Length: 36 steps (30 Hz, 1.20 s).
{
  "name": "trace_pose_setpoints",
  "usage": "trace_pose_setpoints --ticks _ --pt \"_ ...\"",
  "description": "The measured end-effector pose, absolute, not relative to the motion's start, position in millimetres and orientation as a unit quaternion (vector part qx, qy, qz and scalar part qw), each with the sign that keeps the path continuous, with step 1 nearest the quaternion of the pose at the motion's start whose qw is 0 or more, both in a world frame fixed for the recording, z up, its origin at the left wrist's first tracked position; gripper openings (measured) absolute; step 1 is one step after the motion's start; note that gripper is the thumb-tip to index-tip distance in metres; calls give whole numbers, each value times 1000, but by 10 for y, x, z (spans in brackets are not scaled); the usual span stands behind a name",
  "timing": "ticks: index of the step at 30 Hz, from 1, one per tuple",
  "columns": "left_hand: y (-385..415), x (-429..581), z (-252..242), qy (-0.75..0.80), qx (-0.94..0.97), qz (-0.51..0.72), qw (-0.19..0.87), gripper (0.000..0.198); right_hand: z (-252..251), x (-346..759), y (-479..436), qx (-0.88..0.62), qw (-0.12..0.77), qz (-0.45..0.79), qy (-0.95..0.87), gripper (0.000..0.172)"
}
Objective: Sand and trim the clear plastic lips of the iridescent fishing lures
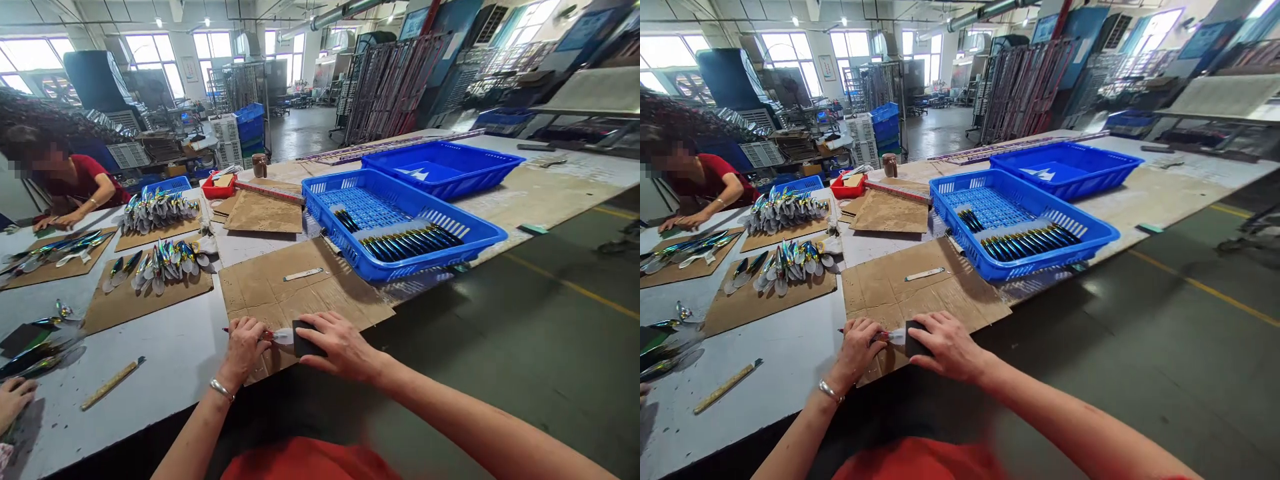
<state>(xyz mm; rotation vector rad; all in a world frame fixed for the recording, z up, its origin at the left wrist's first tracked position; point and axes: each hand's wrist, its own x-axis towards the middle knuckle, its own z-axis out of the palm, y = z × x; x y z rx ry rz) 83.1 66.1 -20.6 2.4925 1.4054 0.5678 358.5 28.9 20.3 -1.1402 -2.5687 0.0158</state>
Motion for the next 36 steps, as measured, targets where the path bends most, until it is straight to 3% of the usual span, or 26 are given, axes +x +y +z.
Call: trace_pose_setpoints --ticks 7,14,22,29,36 --pt "423 792 -406 432 853 281 83 20 -126 3575 229 -346 203 9 -916 42" --pt "383 786 -484 447 836 304 94 24 -78 3208 668 -285 199 55 -936 49" --pt "371 760 -511 447 835 304 102 21 207 3461 839 -271 136 174 -937 42" --pt "370 761 -446 446 840 293 96 26 224 3129 917 -226 125 143 -956 44" --pt "389 792 -431 461 828 302 103 21 223 3996 804 -329 84 69 -938 36"
